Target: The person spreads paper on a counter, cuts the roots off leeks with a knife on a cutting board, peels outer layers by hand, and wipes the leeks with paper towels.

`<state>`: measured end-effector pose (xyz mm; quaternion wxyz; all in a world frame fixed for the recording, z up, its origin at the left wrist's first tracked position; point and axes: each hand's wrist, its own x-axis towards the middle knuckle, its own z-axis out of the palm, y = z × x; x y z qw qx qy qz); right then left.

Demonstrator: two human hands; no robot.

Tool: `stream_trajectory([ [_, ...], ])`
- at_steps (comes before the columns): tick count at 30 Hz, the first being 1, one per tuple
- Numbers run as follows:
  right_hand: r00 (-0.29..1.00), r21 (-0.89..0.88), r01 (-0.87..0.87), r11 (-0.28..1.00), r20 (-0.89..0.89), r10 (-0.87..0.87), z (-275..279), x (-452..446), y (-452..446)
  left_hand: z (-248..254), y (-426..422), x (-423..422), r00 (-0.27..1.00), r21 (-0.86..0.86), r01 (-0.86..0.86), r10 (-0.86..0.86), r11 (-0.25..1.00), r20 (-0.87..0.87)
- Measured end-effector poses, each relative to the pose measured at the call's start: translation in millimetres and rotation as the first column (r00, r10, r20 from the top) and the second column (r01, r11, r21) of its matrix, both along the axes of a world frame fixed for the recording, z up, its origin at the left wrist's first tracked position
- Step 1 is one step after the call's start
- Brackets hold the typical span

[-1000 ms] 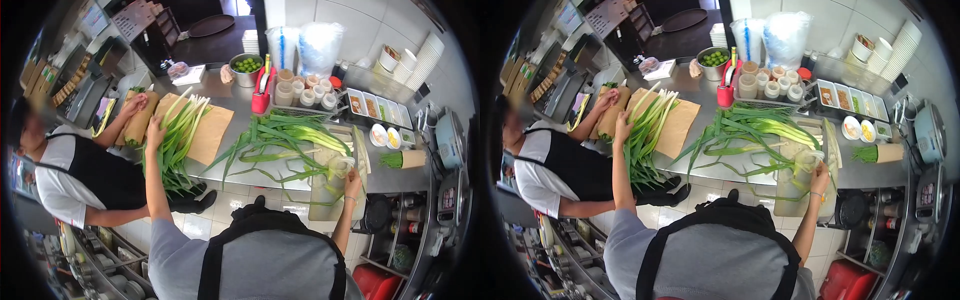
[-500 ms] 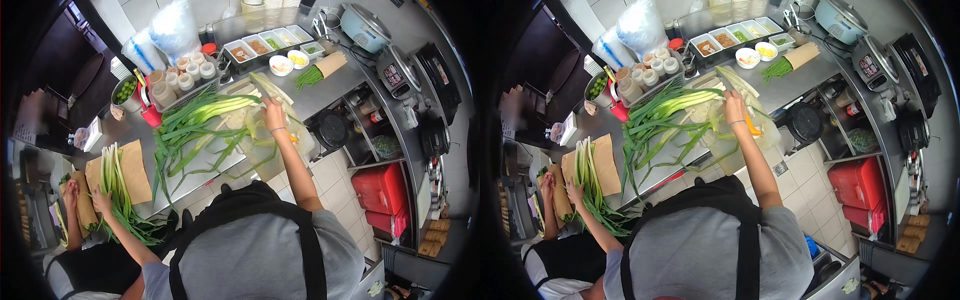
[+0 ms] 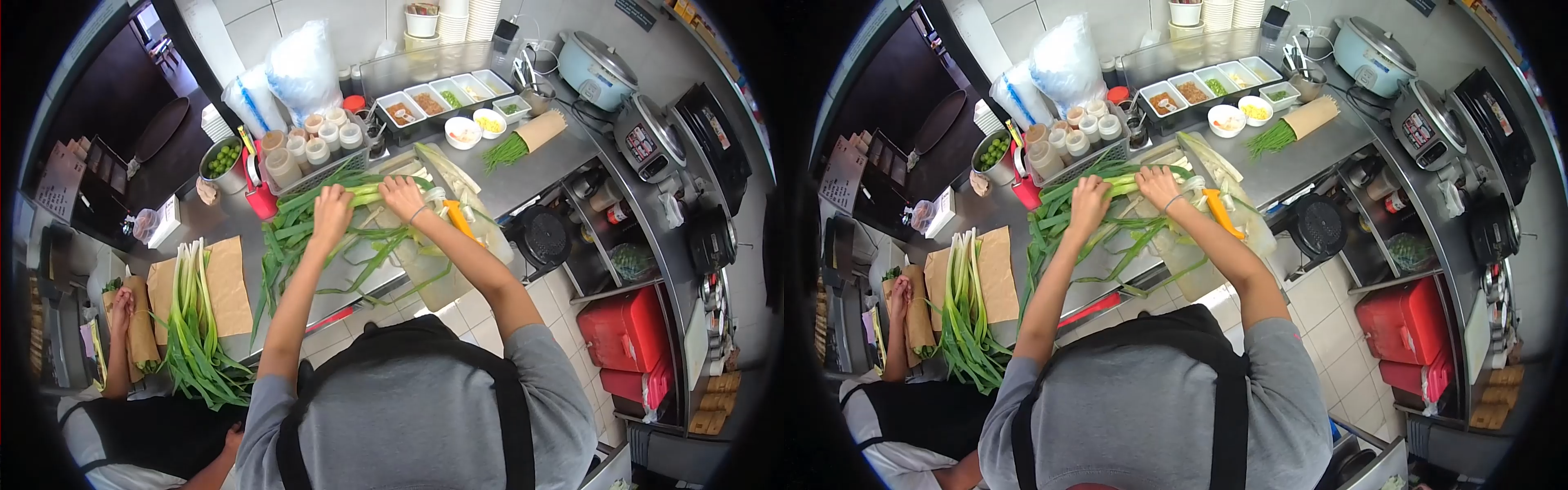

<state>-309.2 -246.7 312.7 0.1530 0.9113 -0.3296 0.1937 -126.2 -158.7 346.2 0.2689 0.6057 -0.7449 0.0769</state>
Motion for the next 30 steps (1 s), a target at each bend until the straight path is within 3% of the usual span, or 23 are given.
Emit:
stream_trajectory([
  [5, 0.998, 0.214, 0.0, 0.977, 0.054, -0.012, 19, -6, 10, -17, -18, -8, 0.985, 0.027, -0.077, 0.072, 0.997, 0.154],
  [7, 0.998, 0.323, 0.013, 0.946, 0.057, -0.034, 32, -10, 8, -7, -12, -5, 0.988, 0.018, 0.015, -0.018, 1.0, 0.154],
  [10, 0.986, 0.373, -0.125, 0.919, 0.151, 0.073, 41, -9, 8, 1, -6, 0, 0.992, 0.061, 0.07, -0.076, 0.996, 0.097],
  [11, 0.95, 0.357, -0.24, 0.903, 0.277, 0.143, 42, -6, 15, 1, -5, 1, 0.994, 0.097, 0.071, -0.078, 0.993, 0.074],
  [14, 0.928, 0.32, -0.315, 0.893, 0.302, 0.219, 38, 11, 28, 3, 1, -1, 0.997, 0.162, 0.082, -0.081, 0.983, -0.016],
  [18, 0.954, 0.16, -0.233, 0.959, 0.227, 0.194, 26, 24, 35, 3, 5, -2, 0.997, 0.151, 0.068, -0.061, 0.986, -0.047],
  [19, 0.933, 0.158, -0.276, 0.948, 0.281, 0.225, 24, 23, 36, 0, 6, -1, 0.997, 0.138, 0.064, -0.058, 0.988, -0.049],
  [22, 0.875, 0.429, -0.404, 0.808, 0.439, 0.205, 27, 9, 37, -4, 10, 7, 0.999, 0.123, 0.038, -0.036, 0.992, -0.014],
  [25, 0.868, 0.543, -0.479, 0.69, 0.411, 0.28, 42, -30, 23, -7, 19, 24, 1.0, 0.091, 0.022, -0.021, 0.996, -0.018],
  [30, 0.93, 0.538, -0.362, 0.761, 0.268, 0.252, 49, -104, -20, -11, 38, 44, 0.999, 0.053, -0.008, 0.01, 0.999, -0.045],
])
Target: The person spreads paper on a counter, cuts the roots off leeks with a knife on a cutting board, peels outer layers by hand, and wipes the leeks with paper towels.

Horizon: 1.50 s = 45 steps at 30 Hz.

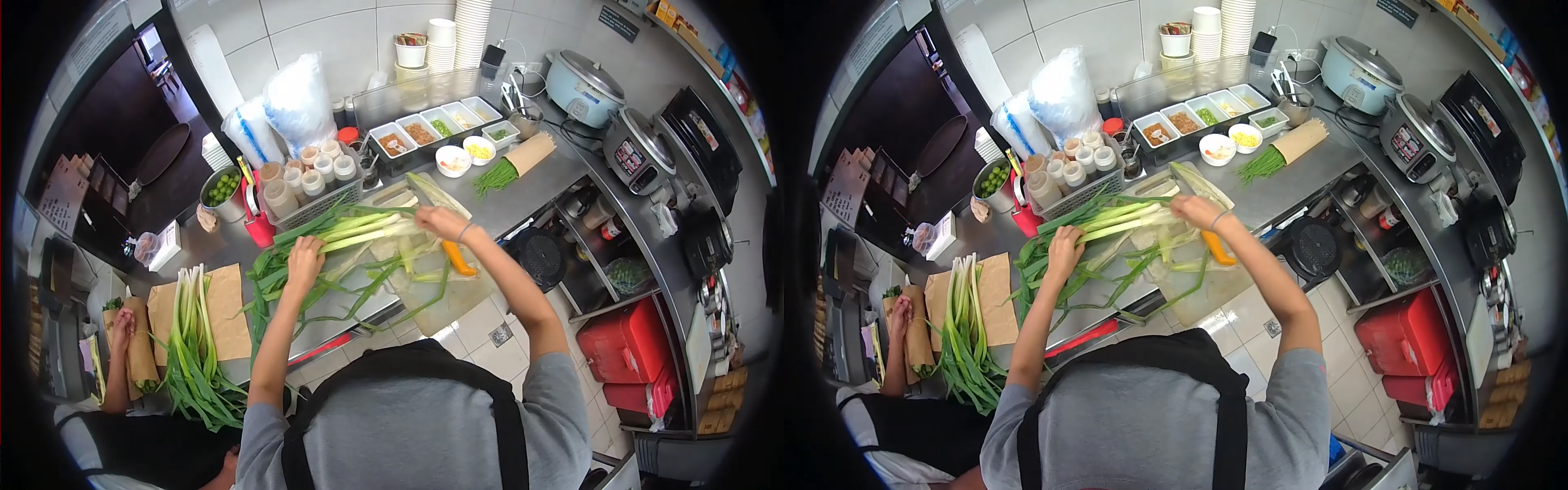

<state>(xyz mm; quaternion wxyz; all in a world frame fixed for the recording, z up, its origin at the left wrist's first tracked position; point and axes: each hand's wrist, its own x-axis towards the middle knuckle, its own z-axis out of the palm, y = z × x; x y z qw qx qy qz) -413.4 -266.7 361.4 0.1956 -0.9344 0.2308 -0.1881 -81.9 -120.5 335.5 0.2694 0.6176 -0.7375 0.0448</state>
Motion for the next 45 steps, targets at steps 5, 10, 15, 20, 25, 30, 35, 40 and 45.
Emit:
stream_trajectory([
  [5, 0.991, 0.043, 0.109, 0.993, 0.078, -0.112, 17, -35, -14, 7, 9, 9, 0.991, 0.034, -0.014, 0.018, 0.999, -0.131],
  [10, 0.943, 0.019, 0.287, 0.958, 0.172, -0.286, 26, -69, -34, 6, 7, 22, 0.977, 0.007, -0.009, 0.01, 1.0, -0.213],
  [15, 0.85, 0.286, 0.276, 0.918, 0.373, -0.372, 37, -75, -27, 6, 3, 34, 0.934, 0.046, -0.013, 0.029, 0.999, -0.357],
  [20, 0.974, 0.178, 0.07, 0.982, 0.203, -0.106, 6, -5, 15, 19, -5, 38, 0.928, 0.026, 0.01, 0.0, 1.0, -0.372],
  [25, 0.627, 0.771, -0.155, 0.617, 0.56, -0.542, -23, 67, 42, 20, -3, 34, 0.941, 0.073, -0.002, 0.026, 0.997, -0.338],
  [30, 0.306, 0.736, -0.451, 0.505, 0.659, -0.687, -22, 102, 56, 23, 4, 27, 0.965, 0.073, -0.004, 0.023, 0.997, -0.26],
  [35, 0.274, 0.676, -0.566, 0.471, 0.694, -0.666, -24, 113, 53, 20, 3, 35, 0.978, -0.009, 0.019, -0.02, 1.0, -0.209],
  [40, 0.247, 0.64, -0.602, 0.476, 0.717, -0.651, -18, 121, 53, 36, 11, 25, 0.973, 0.093, -0.028, 0.048, 0.995, -0.224],
  [45, 0.352, 0.775, -0.503, 0.383, 0.588, -0.728, -26, 133, 56, 38, 11, 29, 0.983, 0.024, -0.029, 0.033, 0.999, -0.179],
])
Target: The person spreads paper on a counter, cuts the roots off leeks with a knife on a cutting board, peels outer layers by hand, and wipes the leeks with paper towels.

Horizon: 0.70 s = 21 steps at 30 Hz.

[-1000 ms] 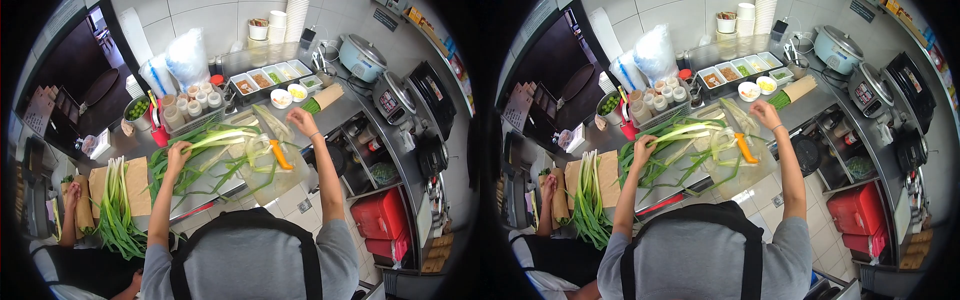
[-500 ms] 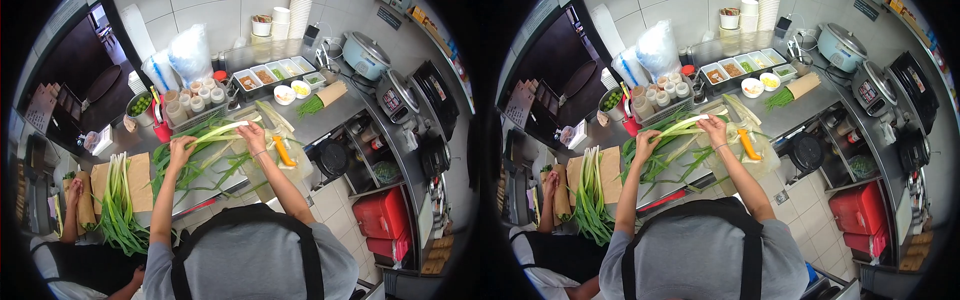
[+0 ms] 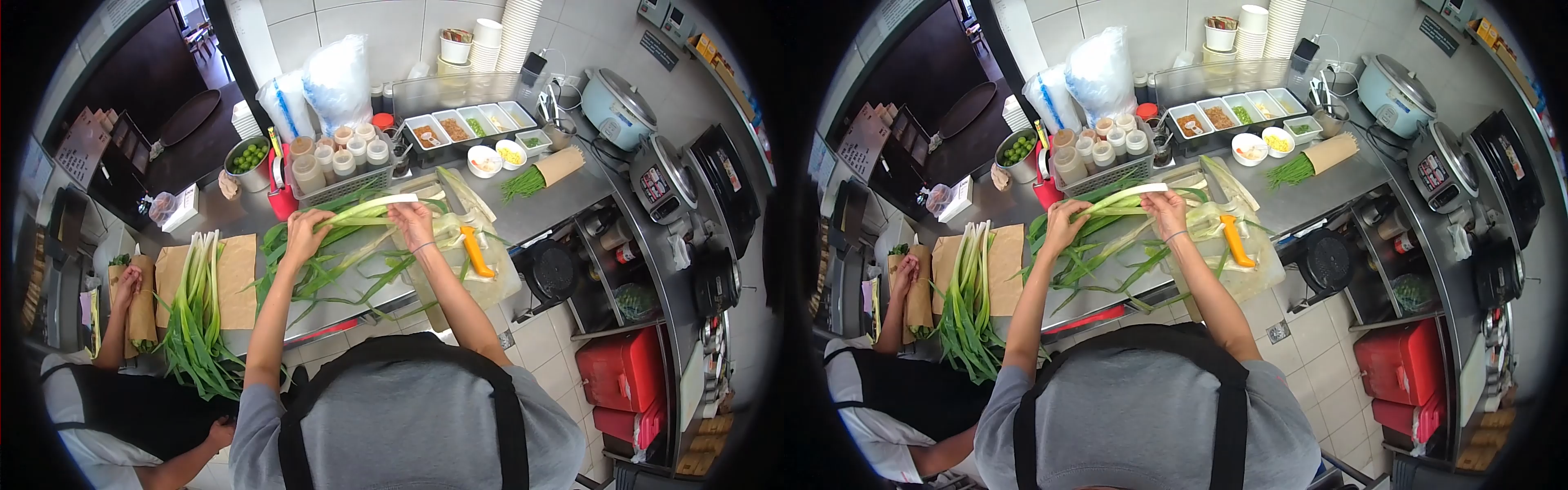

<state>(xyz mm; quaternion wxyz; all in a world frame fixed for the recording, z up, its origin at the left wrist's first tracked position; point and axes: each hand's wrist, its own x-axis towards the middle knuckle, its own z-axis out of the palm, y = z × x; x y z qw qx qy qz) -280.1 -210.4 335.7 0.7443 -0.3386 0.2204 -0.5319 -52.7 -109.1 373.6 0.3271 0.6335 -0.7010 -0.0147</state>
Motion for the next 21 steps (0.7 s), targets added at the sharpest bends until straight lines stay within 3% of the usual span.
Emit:
stream_trajectory([
  [6, 0.959, 0.131, -0.086, 0.988, -0.258, 0.118, -22, 11, 20, 11, 1, 14, 0.991, 0.074, 0.033, -0.023, 0.997, -0.13],
  [10, 0.913, 0.043, -0.023, 0.999, -0.407, 0.039, -35, -15, 19, 26, 6, 23, 0.941, 0.059, 0.026, -0.005, 0.998, -0.338],
  [13, 0.814, -0.142, 0.001, 0.99, -0.575, -0.083, -46, -49, 12, 39, 11, 33, 0.918, 0.029, 0.047, -0.032, 0.998, -0.396],
  [16, 0.469, -0.45, 0.04, 0.892, -0.78, -0.415, -34, -77, 10, 51, 17, 44, 0.904, -0.044, 0.035, -0.051, 0.998, -0.424],
  [19, 0.201, -0.614, -0.049, 0.788, -0.779, -0.594, -16, -89, 10, 77, 26, 51, 0.884, -0.074, -0.004, -0.031, 0.997, -0.466],
  [21, 0.065, -0.695, -0.133, 0.707, -0.718, -0.693, -16, -94, 10, 98, 33, 49, 0.808, -0.067, -0.002, -0.038, 0.998, -0.589],
])
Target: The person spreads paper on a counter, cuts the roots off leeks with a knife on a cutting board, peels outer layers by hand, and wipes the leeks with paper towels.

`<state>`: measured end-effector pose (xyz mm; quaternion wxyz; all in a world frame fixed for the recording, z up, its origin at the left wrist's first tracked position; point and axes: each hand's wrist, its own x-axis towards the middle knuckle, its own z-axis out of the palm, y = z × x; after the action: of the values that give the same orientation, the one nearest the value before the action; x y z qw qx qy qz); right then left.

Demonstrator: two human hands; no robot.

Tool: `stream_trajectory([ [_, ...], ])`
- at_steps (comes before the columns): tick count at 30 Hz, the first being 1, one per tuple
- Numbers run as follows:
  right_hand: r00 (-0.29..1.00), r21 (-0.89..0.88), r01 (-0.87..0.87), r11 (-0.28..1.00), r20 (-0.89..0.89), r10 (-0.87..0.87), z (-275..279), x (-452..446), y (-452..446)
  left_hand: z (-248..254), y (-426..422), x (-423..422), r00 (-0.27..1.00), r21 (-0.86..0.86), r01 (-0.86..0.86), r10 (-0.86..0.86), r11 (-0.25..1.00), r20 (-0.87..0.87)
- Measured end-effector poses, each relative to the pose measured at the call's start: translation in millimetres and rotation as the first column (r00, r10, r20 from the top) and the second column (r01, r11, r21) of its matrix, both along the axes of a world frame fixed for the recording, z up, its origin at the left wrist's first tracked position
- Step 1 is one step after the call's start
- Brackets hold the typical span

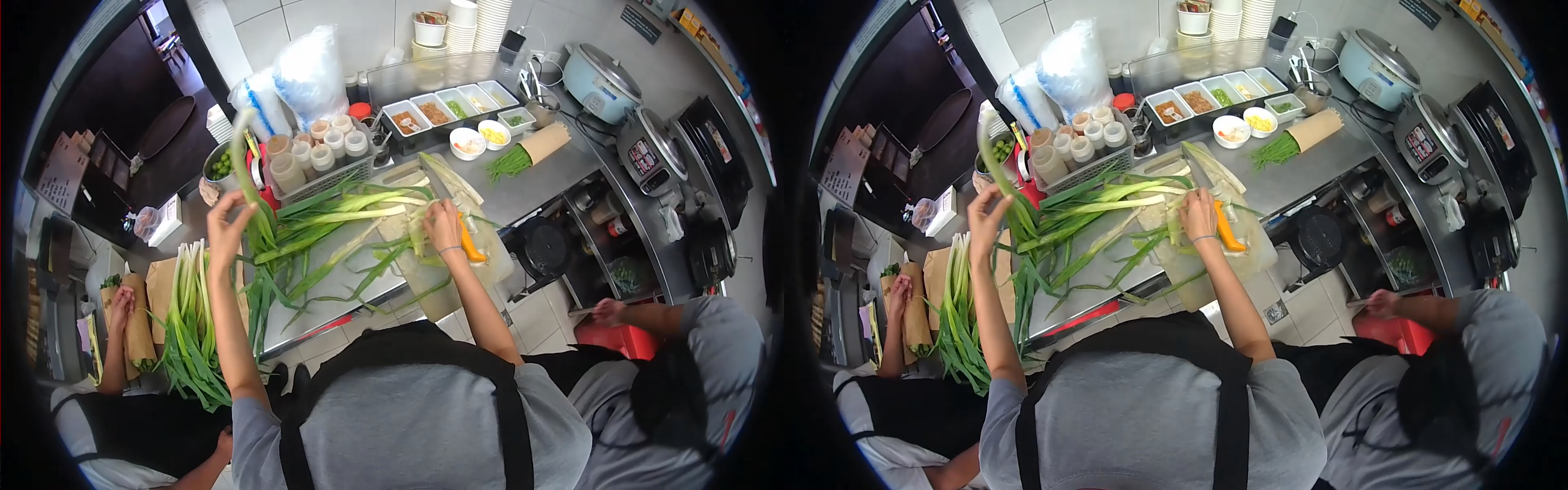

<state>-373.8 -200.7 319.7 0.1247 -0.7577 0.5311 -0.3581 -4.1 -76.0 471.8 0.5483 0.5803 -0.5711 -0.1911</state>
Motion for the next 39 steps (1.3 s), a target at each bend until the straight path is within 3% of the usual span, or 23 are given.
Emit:
stream_trajectory([
  [3, 0.989, -0.056, 0.031, 0.998, -0.141, -0.039, -15, -6, -8, 19, 6, 8, 0.991, -0.04, -0.015, 0.01, 0.999, -0.136],
  [5, 0.972, -0.07, 0.052, 0.996, -0.226, -0.066, -16, -2, -11, 35, 5, 9, 0.993, -0.069, -0.052, 0.044, 0.996, -0.11],
  [9, 0.973, -0.221, -0.213, 0.952, -0.134, 0.186, 1, 54, -5, 47, -6, 18, 0.992, -0.083, -0.057, 0.047, 0.995, -0.12],
  [12, 0.893, -0.06, -0.393, 0.918, -0.265, 0.365, -7, 94, -9, 53, -7, 14, 0.987, -0.107, -0.009, -0.009, 0.994, -0.161],
  [14, 0.879, -0.027, -0.378, 0.926, -0.325, 0.349, -9, 106, -16, 64, 0, 11, 0.986, -0.132, -0.016, -0.006, 0.991, -0.166],
  [18, 0.825, -0.053, -0.447, 0.893, -0.411, 0.388, -18, 106, -32, 99, 36, 22, 0.97, -0.238, -0.121, 0.064, 0.964, -0.233],
  [21, 0.825, -0.043, -0.474, 0.879, -0.37, 0.427, -11, 106, -37, 133, 76, 38, 0.949, -0.354, -0.203, 0.095, 0.913, -0.299],
  [26, 0.838, -0.125, -0.492, 0.861, -0.335, 0.43, 20, 95, -35, 193, 161, 62, 0.947, -0.539, -0.311, 0.205, 0.783, -0.247],
  [30, 0.853, -0.153, -0.487, 0.86, -0.294, 0.431, 22, 78, -39, 224, 226, 78, 0.919, -0.473, -0.387, 0.371, 0.792, -0.132],
  [33, 0.875, -0.179, -0.465, 0.867, -0.24, 0.42, 29, 69, -36, 217, 231, 79, 0.778, -0.283, -0.605, 0.628, 0.744, -0.013],
  [35, 0.89, -0.185, -0.442, 0.878, -0.209, 0.404, 38, 67, -31, 178, 221, 104, 0.655, -0.151, -0.729, 0.745, 0.668, 0.131],
  [36, 0.899, -0.189, -0.427, 0.884, -0.195, 0.393, 43, 66, -29, 152, 218, 133, 0.612, -0.068, -0.726, 0.688, 0.684, 0.391],
  [37, 0.903, -0.188, -0.418, 0.889, -0.188, 0.385, 47, 64, -27, 130, 200, 124, 0.616, 0.053, -0.756, 0.681, 0.653, 0.396],
  [38, 0.906, -0.189, -0.415, 0.89, -0.173, 0.386, 50, 63, -25, 64, 202, 199, 0.569, 0.003, -0.727, 0.6, 0.687, 0.562],
  [39, 0.909, -0.191, -0.41, 0.892, -0.158, 0.384, 52, 60, -24, 32, 191, 198, 0.44, -0.119, -0.705, 0.562, 0.699, 0.7],
])
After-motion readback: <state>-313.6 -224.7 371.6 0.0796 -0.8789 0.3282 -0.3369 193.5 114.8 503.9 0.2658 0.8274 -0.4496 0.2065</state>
